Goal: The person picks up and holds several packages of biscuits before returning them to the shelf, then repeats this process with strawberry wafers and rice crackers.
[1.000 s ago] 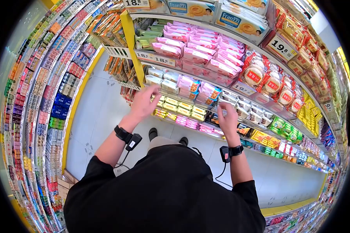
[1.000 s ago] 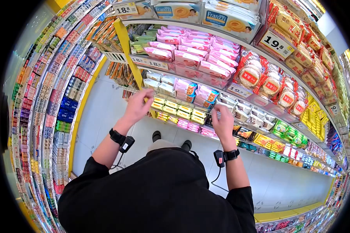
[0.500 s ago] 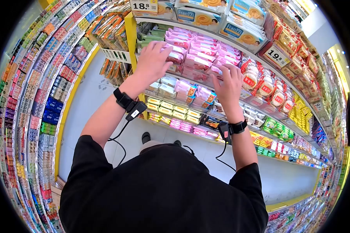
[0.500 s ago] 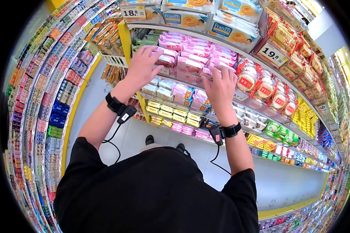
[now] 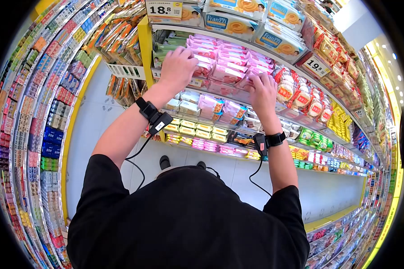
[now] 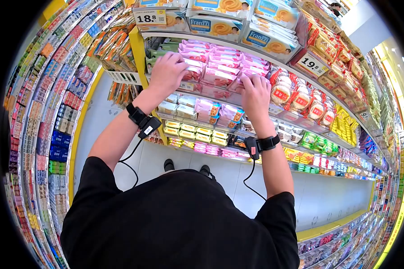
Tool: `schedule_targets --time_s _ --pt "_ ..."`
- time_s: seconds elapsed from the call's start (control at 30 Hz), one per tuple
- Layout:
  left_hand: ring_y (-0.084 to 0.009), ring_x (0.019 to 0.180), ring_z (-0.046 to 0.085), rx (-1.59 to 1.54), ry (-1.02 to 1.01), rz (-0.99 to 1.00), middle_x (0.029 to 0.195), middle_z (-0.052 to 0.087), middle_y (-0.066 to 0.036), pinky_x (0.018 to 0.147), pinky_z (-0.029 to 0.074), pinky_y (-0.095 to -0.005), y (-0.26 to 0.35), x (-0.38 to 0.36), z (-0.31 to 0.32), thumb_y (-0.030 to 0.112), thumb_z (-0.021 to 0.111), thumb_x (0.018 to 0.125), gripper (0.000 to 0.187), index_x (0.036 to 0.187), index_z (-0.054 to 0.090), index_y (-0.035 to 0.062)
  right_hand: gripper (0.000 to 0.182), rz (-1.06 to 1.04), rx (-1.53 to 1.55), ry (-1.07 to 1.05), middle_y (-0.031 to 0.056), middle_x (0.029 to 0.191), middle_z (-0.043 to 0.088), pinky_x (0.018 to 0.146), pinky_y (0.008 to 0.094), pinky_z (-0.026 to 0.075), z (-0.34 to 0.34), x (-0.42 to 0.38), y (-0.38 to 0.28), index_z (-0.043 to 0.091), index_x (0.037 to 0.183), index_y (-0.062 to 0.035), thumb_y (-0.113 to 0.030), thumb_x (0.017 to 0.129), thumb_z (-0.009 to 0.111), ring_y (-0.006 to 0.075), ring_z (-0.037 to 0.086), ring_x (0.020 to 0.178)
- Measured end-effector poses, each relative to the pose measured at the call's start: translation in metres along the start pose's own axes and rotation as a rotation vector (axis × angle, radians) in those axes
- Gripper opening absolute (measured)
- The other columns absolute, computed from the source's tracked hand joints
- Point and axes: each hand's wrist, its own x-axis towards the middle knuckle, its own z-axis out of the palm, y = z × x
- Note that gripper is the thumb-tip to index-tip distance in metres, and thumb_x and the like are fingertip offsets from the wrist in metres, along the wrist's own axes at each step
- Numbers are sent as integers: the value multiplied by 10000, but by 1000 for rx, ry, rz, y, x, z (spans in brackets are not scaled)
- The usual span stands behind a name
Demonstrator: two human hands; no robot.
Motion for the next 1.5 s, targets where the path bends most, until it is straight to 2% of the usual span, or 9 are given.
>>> schedule_targets --time_s 0.53,0.83,1.03,1.17,1.2,1.27,1.37,1.4,1.5 --pt "-296 1074 621 -176 83 64 1083 661 -68 905 527 -454 -4 -5 4 139 807 832 155 974 787 80 259 -2 -8 37 35 1092 670 926 456 446 -2 -8 -16 736 1077 -115 -171 840 825 283 630 1074" --pt "-330 1116 594 -80 -79 135 1112 642 -106 957 458 -452 -15 -12 4 75 786 833 359 1172 669 63 355 18 64 72 94 1141 653 946 476 437 -21 16 -56 698 1145 -84 -229 855 840 316 615 1100" --pt "-378 1097 593 -392 147 9 1144 640 -142 958 495 -463 -31 -27 -38 56 790 857 437 1271 656 14 384 -13 53 -20 85 1139 656 951 476 423 -5 30 -68 689 1167 -82 -235 854 851 314 617 1103" --pt "-239 970 631 -923 166 -432 1078 626 -90 848 517 -368 -39 -65 -53 88 758 964 331 1274 682 -1 377 -59 -57 -111 61 1109 658 977 473 399 5 39 -78 695 1147 -101 -237 834 858 301 613 1103" --pt "-163 950 637 -815 86 -511 1099 652 -60 851 519 -301 -43 -75 -57 82 713 1018 292 1289 663 -17 366 -111 -102 -112 59 1100 657 975 474 397 10 38 -76 695 1136 -104 -235 833 854 300 612 1106" --pt "-152 953 646 -1126 111 -677 1131 676 -57 873 526 -290 -41 -94 -54 84 700 1033 282 1290 657 -24 312 -170 -153 -95 40 1086 653 1003 517 378 19 36 -74 679 1087 -119 -215 833 833 262 616 1138" --pt "-151 1067 701 -1534 100 -821 1253 714 -67 974 568 -324 -35 -118 -60 99 682 1064 317 1354 632 -17 312 -97 0 -139 51 1074 649 1028 509 364 4 42 -80 682 1095 -117 -210 837 833 261 616 1137" --pt "-160 1100 708 -1689 86 -869 1274 715 -75 994 574 -339 -29 -123 -66 99 685 1063 338 1377 623 -11 333 -98 42 -67 77 1039 669 959 468 437 0 43 -82 681 1133 -94 -202 862 842 294 651 1037" --pt "-197 1225 703 -2043 -41 -875 1353 707 -83 1100 555 -391 -26 -148 -64 101 693 1064 411 1451 588 7 343 279 563 -178 110 969 697 793 402 505 -5 27 -97 691 1139 -58 -215 884 857 294 671 854"
